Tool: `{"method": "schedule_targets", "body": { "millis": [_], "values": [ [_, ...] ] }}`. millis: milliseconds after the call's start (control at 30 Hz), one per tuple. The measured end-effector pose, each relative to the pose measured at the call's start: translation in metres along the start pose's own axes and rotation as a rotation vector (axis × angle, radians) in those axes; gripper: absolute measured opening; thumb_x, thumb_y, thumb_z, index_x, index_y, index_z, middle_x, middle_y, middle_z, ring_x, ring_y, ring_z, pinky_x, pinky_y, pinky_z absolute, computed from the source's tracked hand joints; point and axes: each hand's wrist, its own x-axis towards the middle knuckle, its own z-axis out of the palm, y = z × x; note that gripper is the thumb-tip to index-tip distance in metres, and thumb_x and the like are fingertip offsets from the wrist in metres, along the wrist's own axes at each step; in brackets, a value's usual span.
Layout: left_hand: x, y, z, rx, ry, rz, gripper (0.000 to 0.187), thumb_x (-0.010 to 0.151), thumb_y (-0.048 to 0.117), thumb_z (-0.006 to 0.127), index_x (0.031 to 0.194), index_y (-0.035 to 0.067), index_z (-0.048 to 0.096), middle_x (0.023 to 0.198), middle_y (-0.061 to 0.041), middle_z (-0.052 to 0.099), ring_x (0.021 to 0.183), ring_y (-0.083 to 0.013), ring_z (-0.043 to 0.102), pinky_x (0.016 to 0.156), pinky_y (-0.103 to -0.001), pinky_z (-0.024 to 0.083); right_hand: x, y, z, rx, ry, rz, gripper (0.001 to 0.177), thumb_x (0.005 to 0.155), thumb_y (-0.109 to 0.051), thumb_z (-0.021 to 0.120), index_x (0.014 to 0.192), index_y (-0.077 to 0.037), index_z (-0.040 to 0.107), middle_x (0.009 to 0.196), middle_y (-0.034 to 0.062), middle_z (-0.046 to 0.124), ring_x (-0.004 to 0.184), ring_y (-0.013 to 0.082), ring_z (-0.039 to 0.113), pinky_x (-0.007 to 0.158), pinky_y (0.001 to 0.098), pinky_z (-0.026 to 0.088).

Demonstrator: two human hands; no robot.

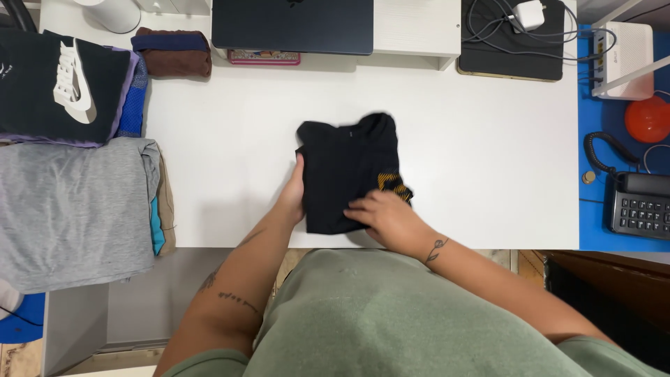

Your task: Fold various items of clothing and organize them into a storage bin.

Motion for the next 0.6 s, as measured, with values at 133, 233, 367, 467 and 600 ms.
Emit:
{"method": "schedule_targets", "body": {
  "millis": [133,233,367,467,600],
  "values": [
    [-0.008,-0.028,-0.004,0.370,0.308,0.082,0.081,0.093,0.070,0.054,0.132,0.000,0.066,0.104,-0.014,0.070,0.090,-0.0265,0.062,0.081,-0.038,0.049,-0.034,0.030,0.057,0.185,-0.186,0.174,0.030,0.082,-0.017,0.080,0.111,-0.010,0.076,0.121,0.0074,0.069,0.115,0.0281,0.059,0.099,0.0438,0.045],
    [-0.029,-0.039,0.013,0.628,0.481,0.304,0.069,0.088,0.054,0.070,0.122,-0.006,0.062,0.105,-0.016,0.073,0.097,-0.0256,0.071,0.085,-0.036,0.055,-0.040,0.036,0.064,0.221,0.086,0.498,0.025,0.086,-0.017,0.075,0.110,-0.011,0.074,0.113,0.0073,0.072,0.113,0.0271,0.063,0.103,0.0386,0.050],
    [-0.030,-0.053,0.031,0.734,0.512,0.383,0.064,0.087,0.041,0.076,0.123,-0.008,0.057,0.113,-0.021,0.069,0.104,-0.0300,0.068,0.089,-0.037,0.054,-0.050,0.099,0.116,0.193,0.527,0.770,0.045,0.090,-0.017,0.072,0.128,0.004,0.059,0.121,0.0225,0.061,0.109,0.0334,0.061,0.092,0.0410,0.051],
    [-0.039,-0.054,0.050,0.687,0.486,0.262,0.066,0.088,0.038,0.077,0.128,-0.008,0.052,0.121,-0.023,0.066,0.111,-0.0307,0.066,0.095,-0.038,0.053,-0.029,0.093,0.098,0.490,0.407,0.994,0.056,0.089,-0.028,0.074,0.129,0.007,0.055,0.111,0.0204,0.065,0.097,0.0284,0.069,0.084,0.0387,0.057],
    [-0.045,-0.061,0.058,0.419,0.383,0.119,0.070,0.089,0.033,0.074,0.139,-0.004,0.043,0.132,-0.021,0.062,0.120,-0.0299,0.064,0.100,-0.039,0.054,-0.023,0.101,0.102,0.823,0.091,1.017,0.058,0.084,-0.036,0.075,0.123,0.005,0.064,0.103,0.0137,0.076,0.092,0.0223,0.075,0.083,0.0356,0.059]
  ]
}}
